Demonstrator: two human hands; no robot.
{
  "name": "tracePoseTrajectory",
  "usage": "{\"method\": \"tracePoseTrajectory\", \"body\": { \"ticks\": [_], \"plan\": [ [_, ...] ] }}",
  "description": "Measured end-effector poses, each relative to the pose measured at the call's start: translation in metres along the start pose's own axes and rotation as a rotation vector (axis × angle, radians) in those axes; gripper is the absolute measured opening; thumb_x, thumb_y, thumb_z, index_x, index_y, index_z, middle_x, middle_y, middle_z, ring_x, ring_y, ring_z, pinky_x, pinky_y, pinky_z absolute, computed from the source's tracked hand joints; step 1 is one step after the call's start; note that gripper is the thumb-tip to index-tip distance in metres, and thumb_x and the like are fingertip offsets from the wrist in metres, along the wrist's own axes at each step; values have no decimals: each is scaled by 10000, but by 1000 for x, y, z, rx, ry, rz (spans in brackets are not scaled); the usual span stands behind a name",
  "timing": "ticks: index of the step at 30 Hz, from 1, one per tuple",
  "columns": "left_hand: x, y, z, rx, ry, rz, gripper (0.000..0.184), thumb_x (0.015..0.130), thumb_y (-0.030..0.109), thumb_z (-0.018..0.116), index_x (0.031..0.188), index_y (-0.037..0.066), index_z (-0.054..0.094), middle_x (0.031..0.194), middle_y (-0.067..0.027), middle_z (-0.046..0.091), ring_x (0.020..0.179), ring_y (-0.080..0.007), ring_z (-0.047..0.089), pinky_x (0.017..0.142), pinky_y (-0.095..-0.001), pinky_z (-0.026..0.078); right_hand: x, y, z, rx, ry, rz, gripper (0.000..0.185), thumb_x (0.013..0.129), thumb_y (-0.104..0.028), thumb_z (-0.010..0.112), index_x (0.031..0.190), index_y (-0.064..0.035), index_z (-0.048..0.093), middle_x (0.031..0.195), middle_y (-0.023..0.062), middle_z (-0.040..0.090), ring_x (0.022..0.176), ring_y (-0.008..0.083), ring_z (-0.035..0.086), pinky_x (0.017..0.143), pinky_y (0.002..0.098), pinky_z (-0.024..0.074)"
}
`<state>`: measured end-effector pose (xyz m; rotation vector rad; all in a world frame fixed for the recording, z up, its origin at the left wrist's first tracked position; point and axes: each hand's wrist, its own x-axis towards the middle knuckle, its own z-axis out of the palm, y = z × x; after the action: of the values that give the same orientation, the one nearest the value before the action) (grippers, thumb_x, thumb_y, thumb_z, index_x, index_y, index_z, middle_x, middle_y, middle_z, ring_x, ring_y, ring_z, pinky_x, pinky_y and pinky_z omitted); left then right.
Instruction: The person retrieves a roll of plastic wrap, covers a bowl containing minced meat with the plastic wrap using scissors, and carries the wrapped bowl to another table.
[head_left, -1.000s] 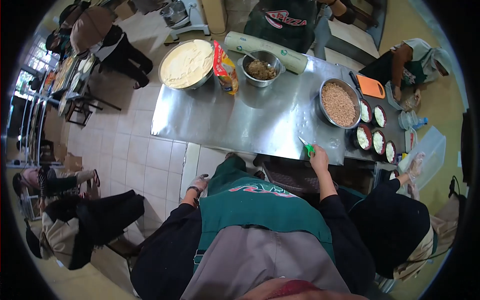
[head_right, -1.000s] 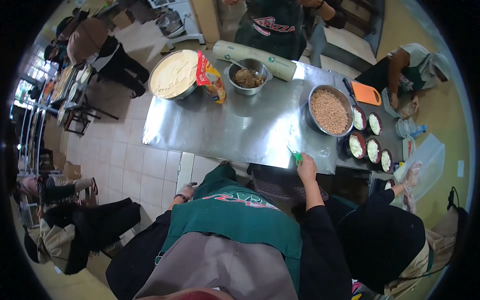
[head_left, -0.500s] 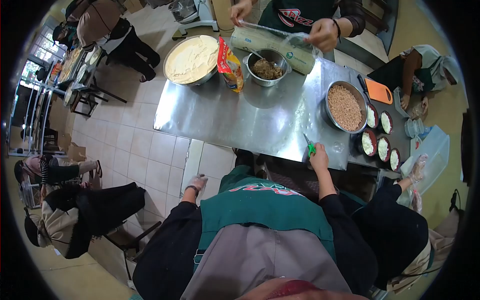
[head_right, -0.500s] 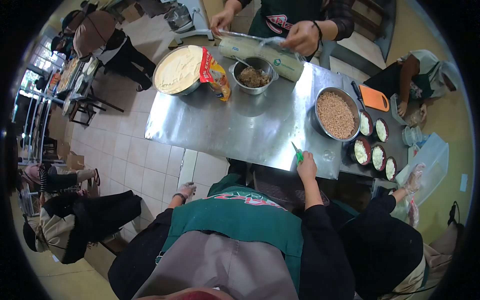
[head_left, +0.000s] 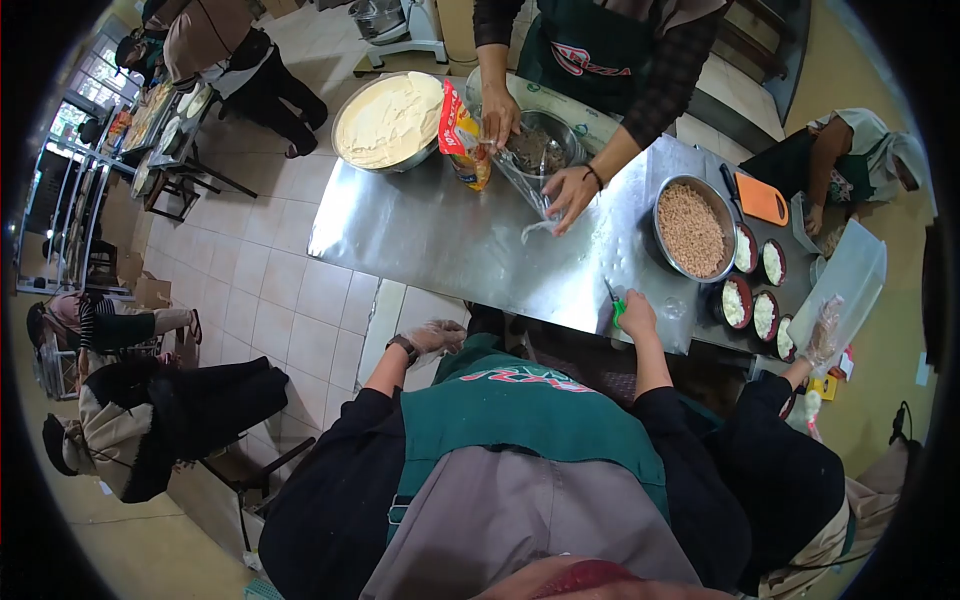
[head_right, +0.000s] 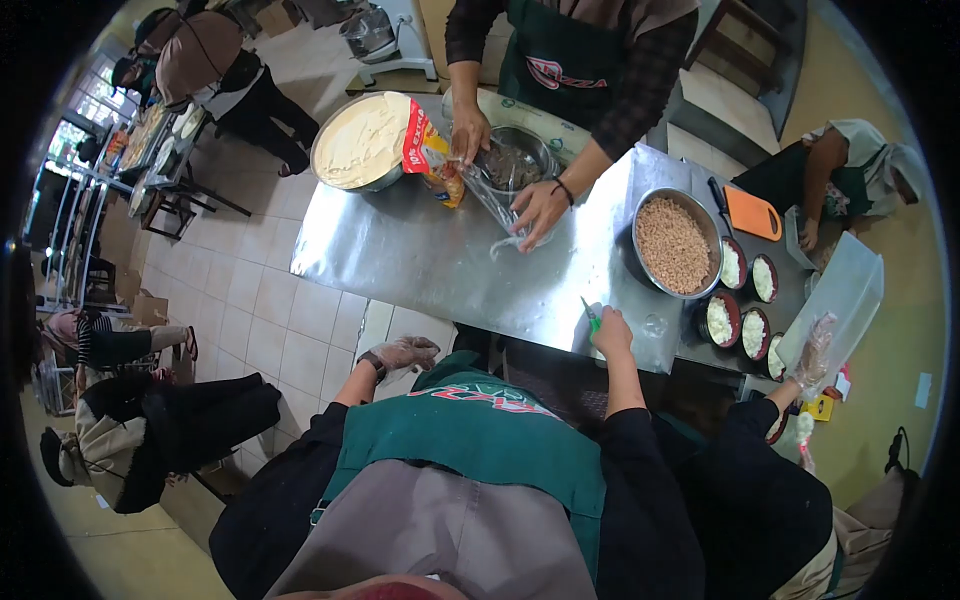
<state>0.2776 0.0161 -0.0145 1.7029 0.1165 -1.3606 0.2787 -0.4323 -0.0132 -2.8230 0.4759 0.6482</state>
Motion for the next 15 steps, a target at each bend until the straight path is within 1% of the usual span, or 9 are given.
{"method": "tracePoseTrajectory", "body": {
  "ticks": [3, 5, 6, 8, 10, 11, 12, 14, 15],
  "plan": [
    [27, -25, 2, -29, 34, 45, 426, 850, 351, 598, 1140, 39, 596, 954, -87, 657, 855, -181, 620, 777, -321, 490, -4, -2, 1, 42, 32, 10, 353, 764, -131, 611, 1077, -48, 471, 1115, 193, 516, 995, 385, 575, 815, 466, 483],
    [56, -69, -2, 150, 115, 1, 432, 827, 335, 609, 1142, 40, 612, 1054, -119, 652, 928, -217, 624, 842, -333, 480, 1, 3, 8, 53, 48, 12, 363, 763, -131, 611, 1085, -49, 466, 1116, 193, 513, 995, 386, 574, 814, 467, 483],
    [59, -80, -2, 154, 114, 3, 432, 827, 335, 609, 1142, 40, 612, 1054, -119, 652, 928, -217, 624, 842, -333, 480, 3, 5, 11, 62, 60, 9, 373, 762, -132, 612, 1093, -50, 460, 1118, 193, 509, 996, 387, 574, 814, 468, 484],
    [59, -105, -2, 328, 204, -91, 425, 869, 321, 577, 1164, 15, 586, 991, -105, 659, 856, -171, 623, 786, -313, 494, 4, 6, 11, 70, 54, 17, 373, 760, -132, 613, 1091, -48, 464, 1120, 195, 509, 996, 387, 574, 815, 471, 484],
    [85, -166, -11, 487, 189, -85, 424, 865, 334, 563, 1151, 23, 601, 1025, -122, 660, 922, -214, 629, 831, -325, 489, 2, 6, 10, 80, 51, 21, 372, 759, -133, 614, 1090, -47, 467, 1121, 198, 509, 995, 388, 574, 817, 473, 484],
    [73, -160, -13, 565, 144, -222, 472, 826, 377, 554, 1195, 87, 597, 1220, -133, 591, 1142, -310, 544, 966, -390, 420, 0, 5, 9, 107, 82, 24, 326, 758, -135, 619, 1039, -36, 488, 1091, 202, 528, 988, 392, 568, 816, 464, 476],
    [74, -168, -15, 568, 146, -221, 472, 826, 377, 554, 1195, 87, 597, 1220, -133, 591, 1142, -310, 544, 966, -390, 420, -2, 4, 8, 134, 113, 27, 282, 757, -137, 624, 988, -25, 508, 1062, 207, 547, 980, 397, 562, 816, 456, 468],
    [62, -166, -15, 771, 116, -70, 482, 828, 378, 549, 1224, 105, 577, 1240, -114, 582, 1152, -307, 538, 970, -387, 416, 1, 6, 9, 119, 91, 28, 322, 755, -133, 619, 1034, -30, 497, 1091, 205, 531, 989, 393, 568, 821, 461, 475],
    [62, -161, -15, 527, 169, -267, 496, 827, 362, 556, 1245, 95, 557, 1253, -116, 573, 1155, -293, 537, 970, -377, 416, 2, 7, 10, 102, 66, 29, 363, 754, -129, 613, 1081, -35, 485, 1120, 204, 516, 998, 389, 573, 826, 467, 482]
  ]
}}
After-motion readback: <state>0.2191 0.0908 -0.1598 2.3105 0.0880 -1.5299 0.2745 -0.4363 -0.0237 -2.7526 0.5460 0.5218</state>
